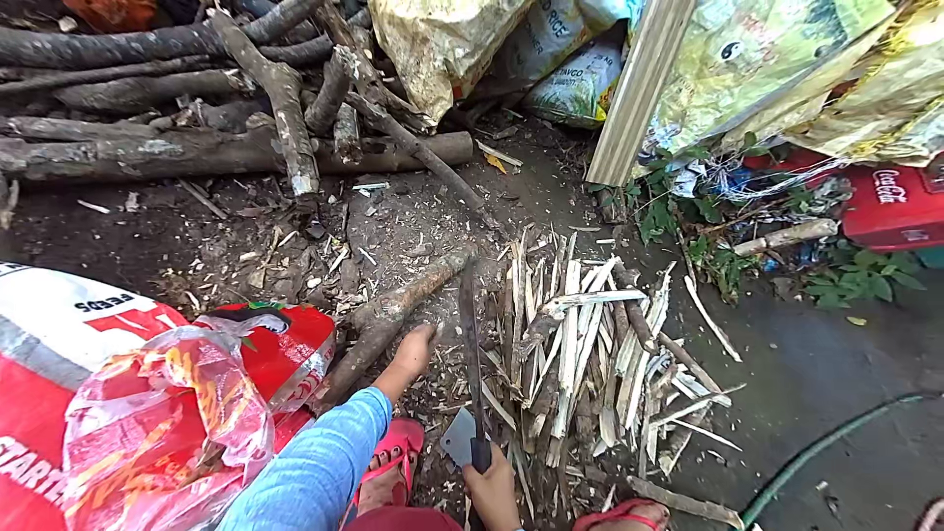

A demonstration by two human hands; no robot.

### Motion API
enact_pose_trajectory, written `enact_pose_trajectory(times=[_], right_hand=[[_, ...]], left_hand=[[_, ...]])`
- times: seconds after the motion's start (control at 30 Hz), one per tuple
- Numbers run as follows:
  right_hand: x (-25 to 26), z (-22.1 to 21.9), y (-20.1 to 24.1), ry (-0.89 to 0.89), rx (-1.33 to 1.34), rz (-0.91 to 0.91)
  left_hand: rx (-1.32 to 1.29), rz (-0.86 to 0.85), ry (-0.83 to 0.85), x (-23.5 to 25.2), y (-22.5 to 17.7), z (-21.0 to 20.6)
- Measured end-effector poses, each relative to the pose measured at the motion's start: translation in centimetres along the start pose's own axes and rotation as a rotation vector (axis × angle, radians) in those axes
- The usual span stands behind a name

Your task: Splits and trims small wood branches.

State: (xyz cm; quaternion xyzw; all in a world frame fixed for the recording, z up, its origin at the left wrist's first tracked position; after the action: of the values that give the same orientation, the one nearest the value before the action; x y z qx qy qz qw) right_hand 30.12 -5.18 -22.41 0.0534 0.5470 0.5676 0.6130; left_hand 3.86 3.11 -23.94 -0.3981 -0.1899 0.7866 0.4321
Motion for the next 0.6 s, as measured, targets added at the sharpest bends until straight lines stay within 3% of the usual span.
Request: enact_pose_trajectory(times=[0.27, 0.6], right_hand=[[-0.8, 0.4, 2.0, 0.047, -0.273, 0.06], [-0.2, 0.3, 1.3, 0.075, -0.373, -0.017]], left_hand=[[0.022, -0.012, 0.004, 0.3, 0.5, -0.9], [0.111, 0.024, 0.058, 0.8, 0.5, -1.4]])
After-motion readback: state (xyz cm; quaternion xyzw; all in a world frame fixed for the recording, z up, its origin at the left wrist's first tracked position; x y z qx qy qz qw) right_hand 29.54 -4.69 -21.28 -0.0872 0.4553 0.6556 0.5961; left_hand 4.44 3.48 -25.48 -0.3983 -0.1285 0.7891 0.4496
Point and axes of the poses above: each hand's wrist, its own x-axis towards the middle knuckle, its own z-axis out of the back of the hand, y = z × x, the point moved 8 cm from there along x, towards the middle knuckle, and after that the axes turned 4 degrees about z, right-handed, at the moved point
